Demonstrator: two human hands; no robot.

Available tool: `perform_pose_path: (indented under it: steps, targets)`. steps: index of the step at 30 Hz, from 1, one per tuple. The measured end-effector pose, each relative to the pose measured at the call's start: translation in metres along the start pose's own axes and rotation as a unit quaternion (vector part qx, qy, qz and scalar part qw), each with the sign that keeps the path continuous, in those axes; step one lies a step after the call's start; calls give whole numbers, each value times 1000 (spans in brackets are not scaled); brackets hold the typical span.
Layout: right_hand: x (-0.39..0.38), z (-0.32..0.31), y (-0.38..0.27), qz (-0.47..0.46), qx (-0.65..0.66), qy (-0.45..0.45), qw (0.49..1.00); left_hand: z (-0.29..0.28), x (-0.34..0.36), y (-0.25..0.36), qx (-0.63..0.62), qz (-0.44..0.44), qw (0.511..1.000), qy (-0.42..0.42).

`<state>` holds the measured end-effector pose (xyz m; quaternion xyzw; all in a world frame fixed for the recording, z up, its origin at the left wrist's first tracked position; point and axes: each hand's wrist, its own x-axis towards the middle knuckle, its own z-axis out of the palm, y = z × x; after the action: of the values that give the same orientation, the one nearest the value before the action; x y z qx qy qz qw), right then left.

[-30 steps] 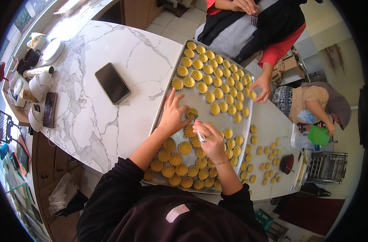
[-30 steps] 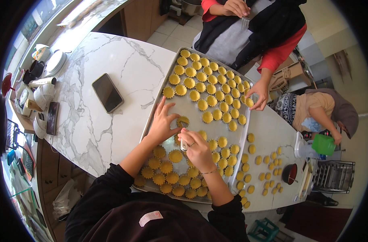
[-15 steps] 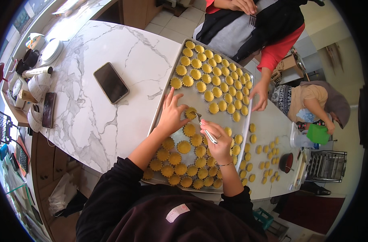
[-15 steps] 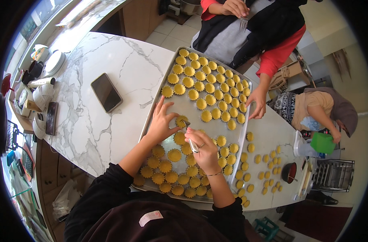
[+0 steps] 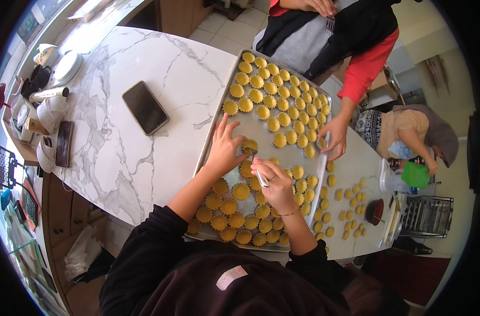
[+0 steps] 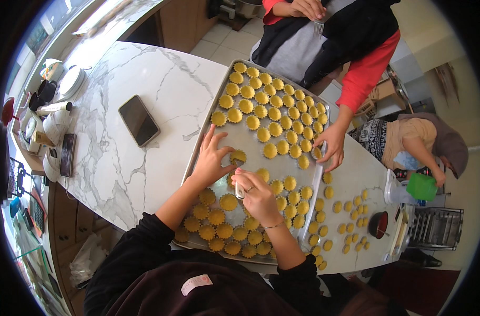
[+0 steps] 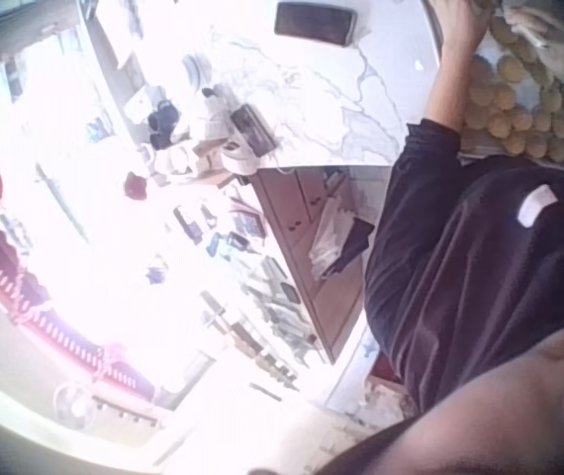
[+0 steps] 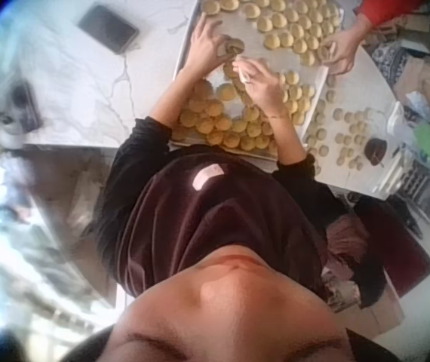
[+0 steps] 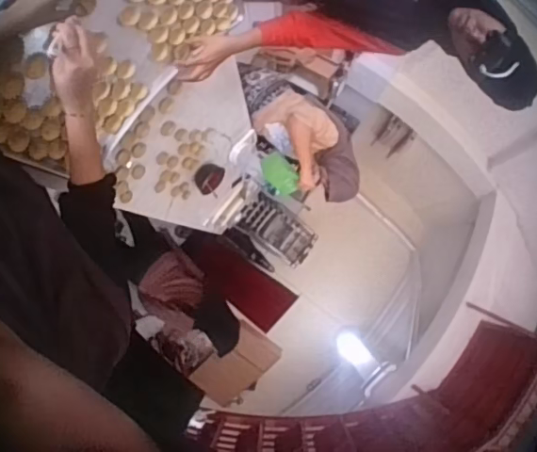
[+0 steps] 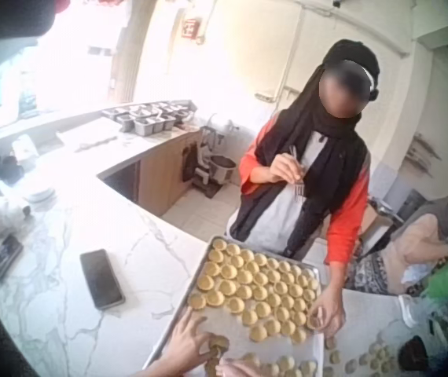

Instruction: The person uses a fork to poke holes in the bottom of small pastry shells on a tray while another person places more shells onto the tray.

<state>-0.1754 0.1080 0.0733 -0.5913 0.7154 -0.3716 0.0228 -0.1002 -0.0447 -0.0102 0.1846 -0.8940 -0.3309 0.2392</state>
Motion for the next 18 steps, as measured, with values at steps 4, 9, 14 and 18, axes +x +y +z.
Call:
perform_pose_path:
  steps: [4,9,14,18]
  targets:
    - [0,1,-5,17,17,33,999,-1,-1,-1,6,-12,1000,-1]
    - [-13,-18,-4,12,56,121,991,-1,-1,0,8,-8,1000,-10]
    - [-19,-51,-17,56,43,248,966,-5,-3,2,26,-8,1000,-13]
    - [-33,-58,-17,95,52,278,955,-12,-4,5,45,-18,999,-18]
